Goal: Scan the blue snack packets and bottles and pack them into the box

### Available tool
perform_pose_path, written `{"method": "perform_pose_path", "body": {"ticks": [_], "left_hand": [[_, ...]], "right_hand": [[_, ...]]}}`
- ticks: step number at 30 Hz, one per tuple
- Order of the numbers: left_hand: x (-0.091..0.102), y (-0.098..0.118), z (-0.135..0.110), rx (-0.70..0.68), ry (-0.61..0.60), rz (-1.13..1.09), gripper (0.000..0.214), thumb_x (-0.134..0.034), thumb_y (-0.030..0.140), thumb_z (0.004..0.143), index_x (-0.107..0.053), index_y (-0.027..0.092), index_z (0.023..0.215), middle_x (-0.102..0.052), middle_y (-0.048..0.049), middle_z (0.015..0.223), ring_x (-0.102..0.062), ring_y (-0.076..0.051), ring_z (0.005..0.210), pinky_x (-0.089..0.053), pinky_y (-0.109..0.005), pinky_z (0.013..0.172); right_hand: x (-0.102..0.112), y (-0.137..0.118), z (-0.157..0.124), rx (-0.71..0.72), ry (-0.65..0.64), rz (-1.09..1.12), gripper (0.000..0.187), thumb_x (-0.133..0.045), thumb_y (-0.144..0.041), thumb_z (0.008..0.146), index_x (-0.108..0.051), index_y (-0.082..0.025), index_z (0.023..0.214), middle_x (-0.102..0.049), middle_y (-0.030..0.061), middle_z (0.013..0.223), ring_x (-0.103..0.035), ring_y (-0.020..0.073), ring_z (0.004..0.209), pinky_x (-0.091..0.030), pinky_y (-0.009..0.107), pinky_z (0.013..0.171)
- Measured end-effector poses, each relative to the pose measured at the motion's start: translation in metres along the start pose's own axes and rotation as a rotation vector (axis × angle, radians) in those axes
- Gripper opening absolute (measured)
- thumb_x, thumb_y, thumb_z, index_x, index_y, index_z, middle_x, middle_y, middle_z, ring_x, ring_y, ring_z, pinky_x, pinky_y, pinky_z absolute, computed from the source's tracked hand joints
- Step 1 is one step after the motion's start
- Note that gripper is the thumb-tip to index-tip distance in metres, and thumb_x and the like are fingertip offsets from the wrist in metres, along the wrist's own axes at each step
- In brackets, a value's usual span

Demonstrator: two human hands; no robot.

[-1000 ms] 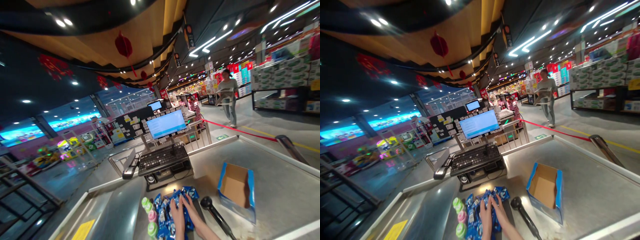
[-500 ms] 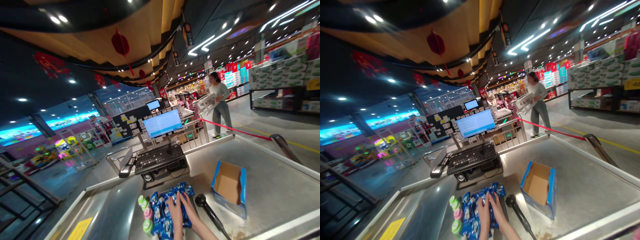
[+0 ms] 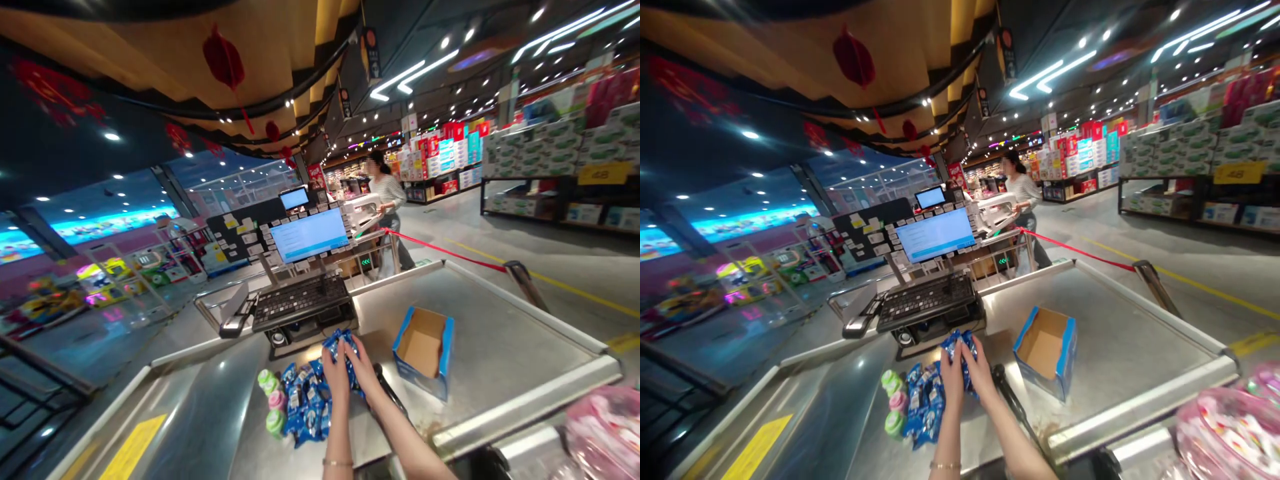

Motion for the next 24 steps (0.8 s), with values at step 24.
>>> {"method": "perform_pose_path", "body": {"ticks": [24], "left_hand": [[-0.249,0.021,-0.057,0.036,-0.681,-0.201,0.04,-0.055,0.051,0.082,-0.066,0.016,0.099,-0.069,-0.0127,0.106,-0.058,-0.025,0.112,-0.038,-0.038,0.103]], "right_hand": [[0.21,-0.064,0.087,0.088,0.569,-0.525,0.064,-0.036,-0.05,0.087,-0.043,-0.012,0.138,-0.05,0.0165,0.139,-0.044,0.0263,0.131,-0.032,0.037,0.107]]}}
Point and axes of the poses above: each hand's wrist, its own z-axis towards the middle knuckle, its own x-axis out of the back of the hand, y = z × x, the point moved 4 cm from there along z, towards the middle knuckle
